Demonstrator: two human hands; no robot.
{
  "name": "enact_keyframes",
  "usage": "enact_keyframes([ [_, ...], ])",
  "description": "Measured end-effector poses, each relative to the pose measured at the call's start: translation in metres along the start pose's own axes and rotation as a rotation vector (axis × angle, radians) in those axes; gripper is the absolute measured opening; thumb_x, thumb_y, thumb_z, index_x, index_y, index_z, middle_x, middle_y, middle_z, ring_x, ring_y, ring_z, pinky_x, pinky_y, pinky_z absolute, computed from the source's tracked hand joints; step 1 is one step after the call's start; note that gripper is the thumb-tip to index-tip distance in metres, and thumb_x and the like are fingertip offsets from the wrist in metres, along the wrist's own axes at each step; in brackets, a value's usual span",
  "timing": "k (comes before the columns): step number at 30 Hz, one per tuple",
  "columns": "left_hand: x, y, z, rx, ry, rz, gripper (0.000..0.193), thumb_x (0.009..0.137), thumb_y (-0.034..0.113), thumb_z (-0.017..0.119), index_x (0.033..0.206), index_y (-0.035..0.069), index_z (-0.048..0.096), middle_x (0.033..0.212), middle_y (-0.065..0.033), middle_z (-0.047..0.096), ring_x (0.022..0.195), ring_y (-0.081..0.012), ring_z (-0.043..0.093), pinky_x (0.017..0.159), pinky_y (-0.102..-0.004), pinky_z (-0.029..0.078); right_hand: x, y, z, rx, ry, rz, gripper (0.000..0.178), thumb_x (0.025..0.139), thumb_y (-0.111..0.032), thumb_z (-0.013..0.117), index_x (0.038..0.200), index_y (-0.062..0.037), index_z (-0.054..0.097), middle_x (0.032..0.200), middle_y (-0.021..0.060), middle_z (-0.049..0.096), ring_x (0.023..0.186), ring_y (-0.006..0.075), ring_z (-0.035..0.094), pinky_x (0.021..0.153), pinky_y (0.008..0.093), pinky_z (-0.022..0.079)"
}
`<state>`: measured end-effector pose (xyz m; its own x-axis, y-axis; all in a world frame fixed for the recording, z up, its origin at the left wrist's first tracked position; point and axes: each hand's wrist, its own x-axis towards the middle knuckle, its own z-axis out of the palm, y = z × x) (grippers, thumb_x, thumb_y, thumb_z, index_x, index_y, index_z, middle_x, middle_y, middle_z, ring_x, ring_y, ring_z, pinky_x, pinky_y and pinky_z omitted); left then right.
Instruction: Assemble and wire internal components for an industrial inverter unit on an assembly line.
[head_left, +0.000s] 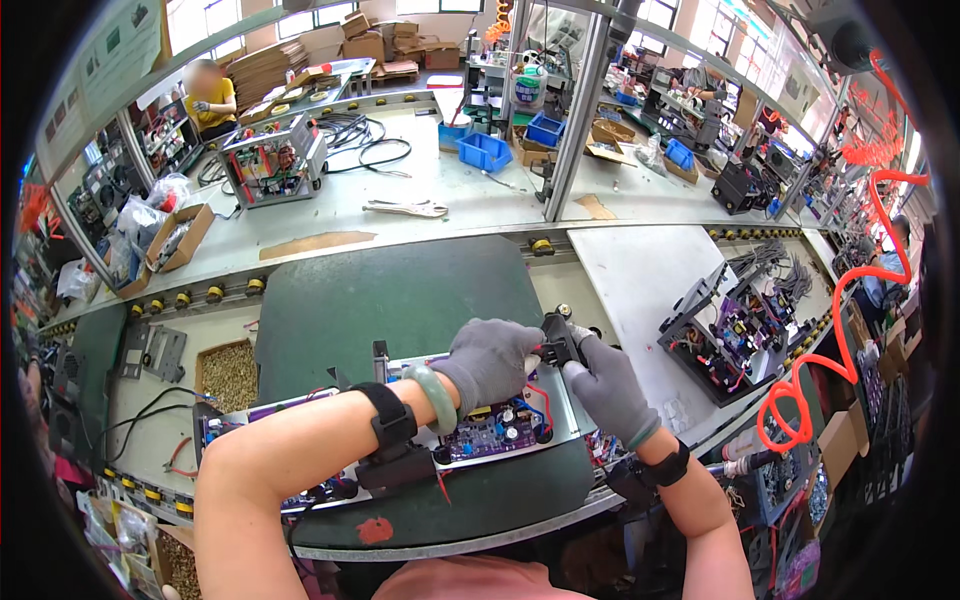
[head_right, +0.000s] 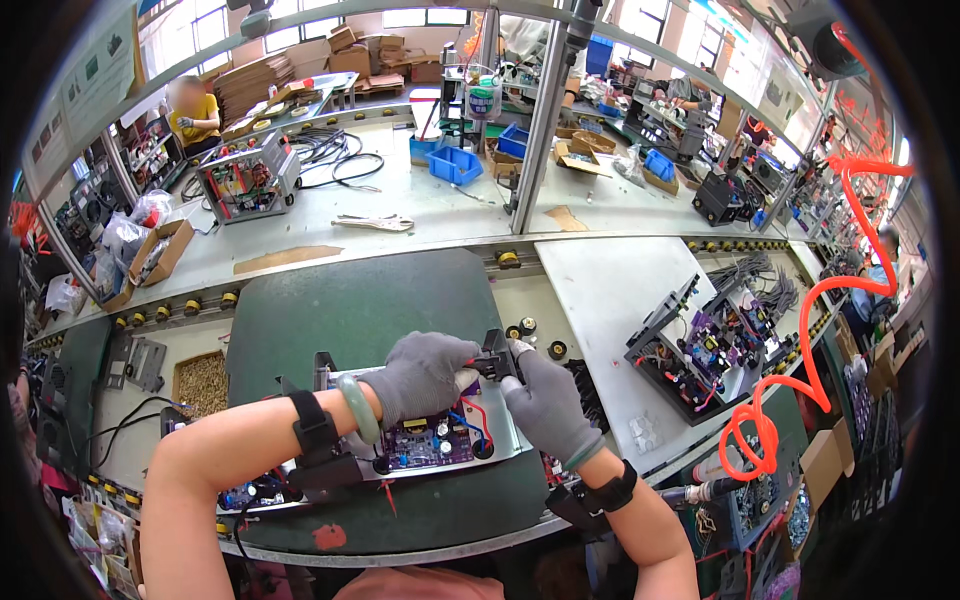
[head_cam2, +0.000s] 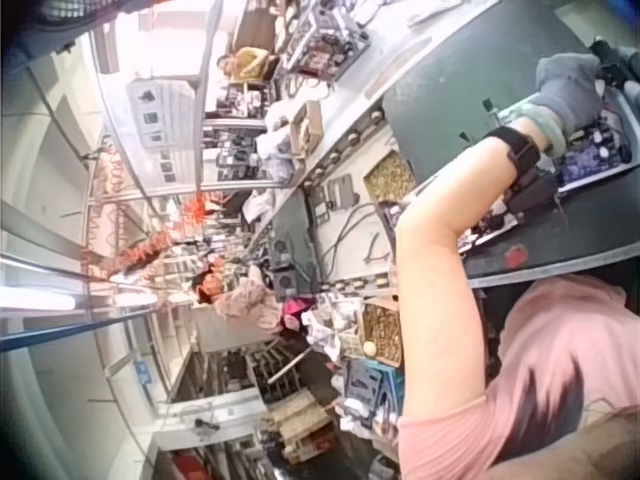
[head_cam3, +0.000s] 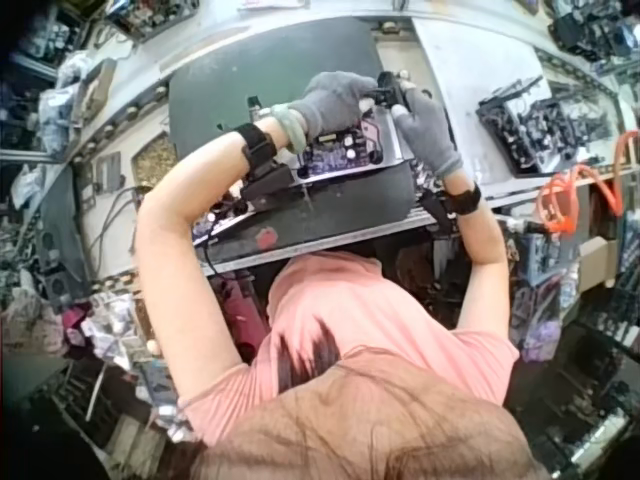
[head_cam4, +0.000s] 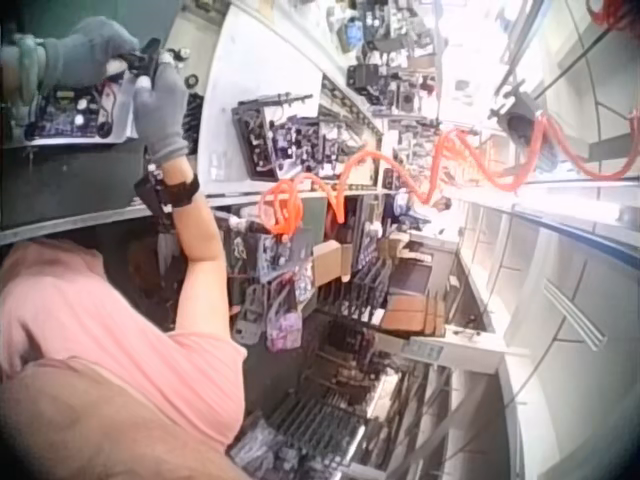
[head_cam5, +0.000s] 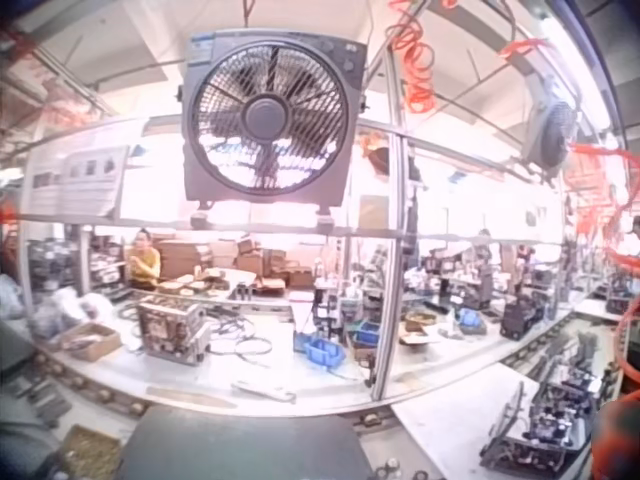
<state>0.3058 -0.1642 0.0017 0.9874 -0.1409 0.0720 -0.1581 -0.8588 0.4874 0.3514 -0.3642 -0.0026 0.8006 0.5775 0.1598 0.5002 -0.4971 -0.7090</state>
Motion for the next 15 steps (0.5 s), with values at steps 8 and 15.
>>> enact_keyframes([
  [8, -0.007, -0.007, 0.002, -0.089, 0.049, 0.021, 0.016, 0.087, 0.025, 0.068, 0.092, 0.009, 0.068, 0.082, -0.0168, 0.067, 0.085, -0.04, 0.065, 0.074, -0.049, 0.051, 0.002, 0.004, 0.002, -0.006, -0.011, -0.022, 0.043, 0.086, -0.011, 0.055, 0.127, 0.0024, 0.058, 0.087, 0.0237, 0.066, 0.075, 0.0375, 0.067, 0.068, 0.0436, 0.052],
  [15, 0.005, -0.009, 0.012, 0.081, 0.091, 0.17, 0.01, 0.083, 0.017, 0.068, 0.086, 0.007, 0.066, 0.078, -0.0162, 0.066, 0.078, -0.0394, 0.065, 0.07, -0.0498, 0.051, 0.003, 0.0, 0.006, 0.027, 0.034, -0.069, 0.039, 0.085, -0.009, 0.054, 0.123, 0.0018, 0.059, 0.082, 0.0248, 0.064, 0.074, 0.0402, 0.066, 0.066, 0.0442, 0.051],
])
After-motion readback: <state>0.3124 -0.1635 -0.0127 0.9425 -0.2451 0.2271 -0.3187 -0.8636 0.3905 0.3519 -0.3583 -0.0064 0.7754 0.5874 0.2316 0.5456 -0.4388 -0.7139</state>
